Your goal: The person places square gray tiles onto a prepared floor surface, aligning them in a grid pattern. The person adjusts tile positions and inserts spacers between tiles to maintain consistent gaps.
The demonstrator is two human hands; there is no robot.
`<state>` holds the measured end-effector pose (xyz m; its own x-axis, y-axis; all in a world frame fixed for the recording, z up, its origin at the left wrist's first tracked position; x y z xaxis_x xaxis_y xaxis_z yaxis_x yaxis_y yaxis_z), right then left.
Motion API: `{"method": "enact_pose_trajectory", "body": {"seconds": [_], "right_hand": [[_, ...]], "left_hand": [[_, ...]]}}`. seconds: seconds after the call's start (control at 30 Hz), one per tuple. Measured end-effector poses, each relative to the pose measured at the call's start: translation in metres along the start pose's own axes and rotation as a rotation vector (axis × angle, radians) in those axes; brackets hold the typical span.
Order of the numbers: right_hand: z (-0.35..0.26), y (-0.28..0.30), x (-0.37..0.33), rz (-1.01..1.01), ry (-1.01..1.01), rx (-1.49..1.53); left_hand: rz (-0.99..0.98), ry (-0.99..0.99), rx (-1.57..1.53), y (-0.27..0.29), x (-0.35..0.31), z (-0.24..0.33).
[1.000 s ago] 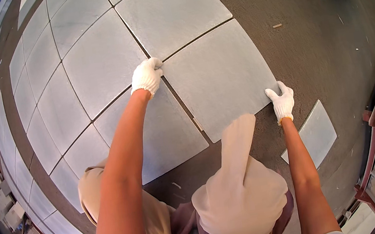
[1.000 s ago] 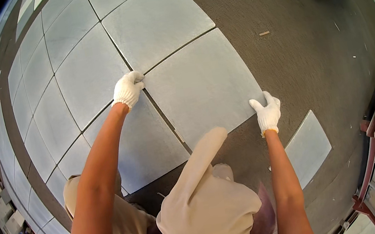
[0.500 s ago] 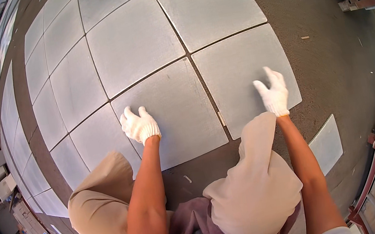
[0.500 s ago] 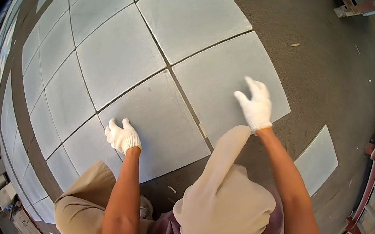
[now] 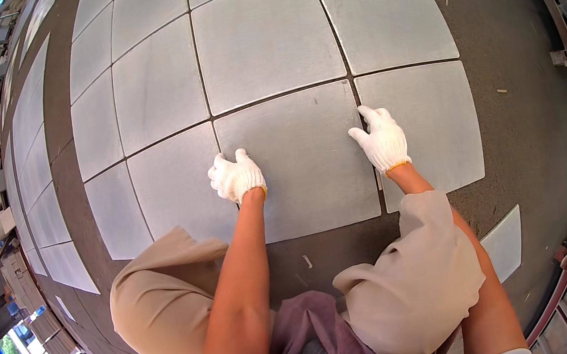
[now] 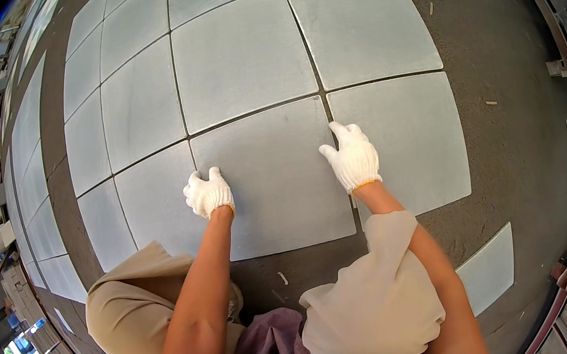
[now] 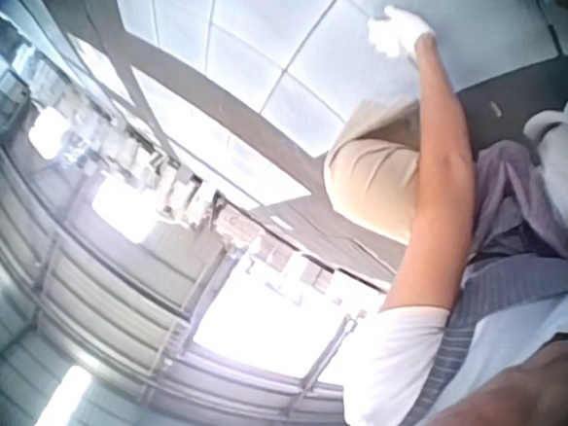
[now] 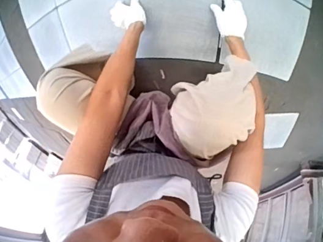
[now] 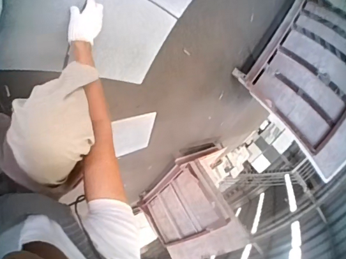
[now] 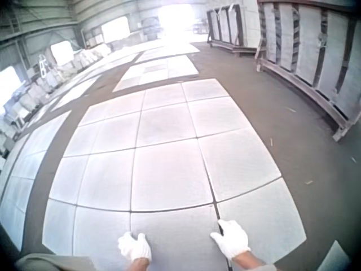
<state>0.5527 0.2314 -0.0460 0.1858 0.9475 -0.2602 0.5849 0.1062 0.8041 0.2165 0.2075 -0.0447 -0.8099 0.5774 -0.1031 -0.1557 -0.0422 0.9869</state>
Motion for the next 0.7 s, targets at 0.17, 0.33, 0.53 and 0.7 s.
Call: {"method": "enact_pose_trajectory", "body": {"seconds": [0.17,0.33,0.53,0.7], "right_hand": [[0.005,-0.006,-0.013,0.050,-0.036,-0.047],[0.007,-0.010,-0.014,0.045,-0.131,0.041],[0.014,-0.016,-0.014,0.094,-0.151,0.167],[0.017,-0.014,-0.014,0.112,-0.147,0.203]], "left_hand": [[-0.035,0.104,-0.046,-0.007,0.004,-0.005],[-0.125,0.211,-0.091,-0.008,0.010,-0.008],[-0.150,0.208,-0.129,-0.016,0.019,-0.015],[-0.182,0.189,-0.163,-0.017,0.021,-0.014]]}}
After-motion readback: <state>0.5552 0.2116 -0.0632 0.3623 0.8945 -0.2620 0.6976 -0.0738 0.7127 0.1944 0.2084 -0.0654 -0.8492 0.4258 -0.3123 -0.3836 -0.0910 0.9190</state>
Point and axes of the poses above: each hand's wrist, its own x-axis towards the middle knuckle, its own y-axis out of the back of the hand, z = x × y, the point moved 8 cm from there along x, towards the middle knuckle, and after that the axes turned 4 degrees about z, right-handed, at the moved point
